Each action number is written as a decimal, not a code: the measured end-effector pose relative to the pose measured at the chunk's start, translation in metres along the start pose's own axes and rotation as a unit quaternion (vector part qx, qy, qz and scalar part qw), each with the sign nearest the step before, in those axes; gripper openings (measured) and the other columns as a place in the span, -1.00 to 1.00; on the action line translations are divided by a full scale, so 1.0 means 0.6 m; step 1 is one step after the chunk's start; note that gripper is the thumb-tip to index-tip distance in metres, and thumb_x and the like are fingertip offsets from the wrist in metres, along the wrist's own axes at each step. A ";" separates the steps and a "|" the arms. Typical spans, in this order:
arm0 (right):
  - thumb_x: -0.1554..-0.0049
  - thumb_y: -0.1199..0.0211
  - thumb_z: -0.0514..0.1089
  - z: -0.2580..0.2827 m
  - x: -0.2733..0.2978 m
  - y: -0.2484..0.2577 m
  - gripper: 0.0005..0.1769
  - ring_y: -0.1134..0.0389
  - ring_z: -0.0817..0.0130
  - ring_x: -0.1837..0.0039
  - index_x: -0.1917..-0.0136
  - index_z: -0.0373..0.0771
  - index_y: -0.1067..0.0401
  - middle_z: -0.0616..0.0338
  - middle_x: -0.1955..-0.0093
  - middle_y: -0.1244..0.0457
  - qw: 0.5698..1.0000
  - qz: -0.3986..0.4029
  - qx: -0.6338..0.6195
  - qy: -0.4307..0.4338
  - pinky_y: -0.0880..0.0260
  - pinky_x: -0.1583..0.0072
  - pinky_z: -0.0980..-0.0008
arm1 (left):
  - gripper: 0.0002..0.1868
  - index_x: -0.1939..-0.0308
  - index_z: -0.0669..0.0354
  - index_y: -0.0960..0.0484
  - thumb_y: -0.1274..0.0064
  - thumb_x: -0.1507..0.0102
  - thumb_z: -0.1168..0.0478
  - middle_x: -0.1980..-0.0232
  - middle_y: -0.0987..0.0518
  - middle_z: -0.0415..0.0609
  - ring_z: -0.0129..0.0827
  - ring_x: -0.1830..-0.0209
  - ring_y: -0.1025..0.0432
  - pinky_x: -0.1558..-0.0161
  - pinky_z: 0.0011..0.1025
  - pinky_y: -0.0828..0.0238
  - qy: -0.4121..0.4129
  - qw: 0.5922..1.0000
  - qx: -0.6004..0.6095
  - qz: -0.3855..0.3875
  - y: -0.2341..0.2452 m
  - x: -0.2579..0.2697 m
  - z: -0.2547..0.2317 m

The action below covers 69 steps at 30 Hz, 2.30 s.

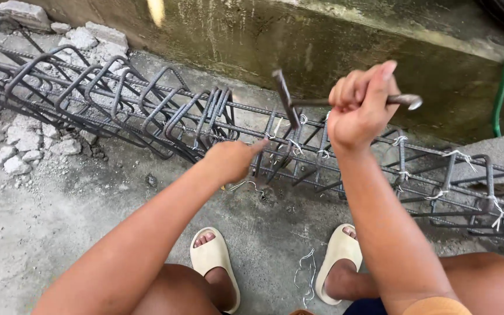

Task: The person sits on the ground and uses a metal hook tool to twist wire ties around a rebar cage structure. They repeatedly hook the wire, rotate the tool to tighten the connection, and move along the length of the rebar framework.

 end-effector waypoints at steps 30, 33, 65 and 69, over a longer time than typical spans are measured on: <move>-0.39 0.23 0.16 -0.057 0.100 0.069 -0.50 0.10 0.52 0.56 0.35 -0.01 -0.01 0.36 0.59 0.16 0.983 -0.175 -0.001 0.047 0.03 0.44 0.56 | -0.41 -0.42 -0.02 -0.47 0.14 -0.28 0.30 0.19 -0.72 0.17 0.10 0.13 -0.65 0.13 0.01 -0.61 -0.018 1.000 0.011 -0.016 0.016 -0.011 -0.016; -0.39 0.22 0.16 -0.090 0.112 0.076 -0.48 0.09 0.48 0.59 0.37 -0.02 -0.01 0.33 0.61 0.15 0.979 -0.199 0.005 0.034 0.04 0.46 0.54 | -0.40 -0.43 -0.02 -0.46 0.13 -0.27 0.30 0.20 -0.72 0.14 0.07 0.13 -0.65 0.14 -0.02 -0.61 -0.014 1.000 -0.003 -0.011 0.008 -0.017 -0.019; -0.34 0.18 0.21 -0.070 0.075 0.087 -0.50 0.12 0.46 0.56 0.35 -0.04 -0.03 0.32 0.60 0.17 0.975 -0.216 -0.026 0.050 0.02 0.43 0.49 | -0.37 -0.48 -0.01 -0.40 0.13 -0.28 0.35 0.18 -0.70 0.29 0.19 0.13 -0.64 0.13 0.08 -0.60 -0.004 1.000 0.025 -0.002 0.023 -0.018 -0.014; -0.36 0.23 0.21 -0.041 0.102 0.083 -0.51 0.09 0.50 0.53 0.35 -0.01 -0.03 0.35 0.57 0.15 0.980 -0.188 0.005 0.062 0.01 0.36 0.52 | -0.35 -0.47 -0.04 -0.41 0.11 -0.26 0.35 0.17 -0.71 0.26 0.15 0.11 -0.64 0.10 0.04 -0.61 -0.008 1.000 0.029 0.009 0.025 -0.003 -0.020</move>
Point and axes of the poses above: each hand's wrist, its own x-axis away from the middle knuckle, its own y-axis out of the back of the hand, z = x × y, the point moved 1 cm from there along -x, towards the middle knuckle
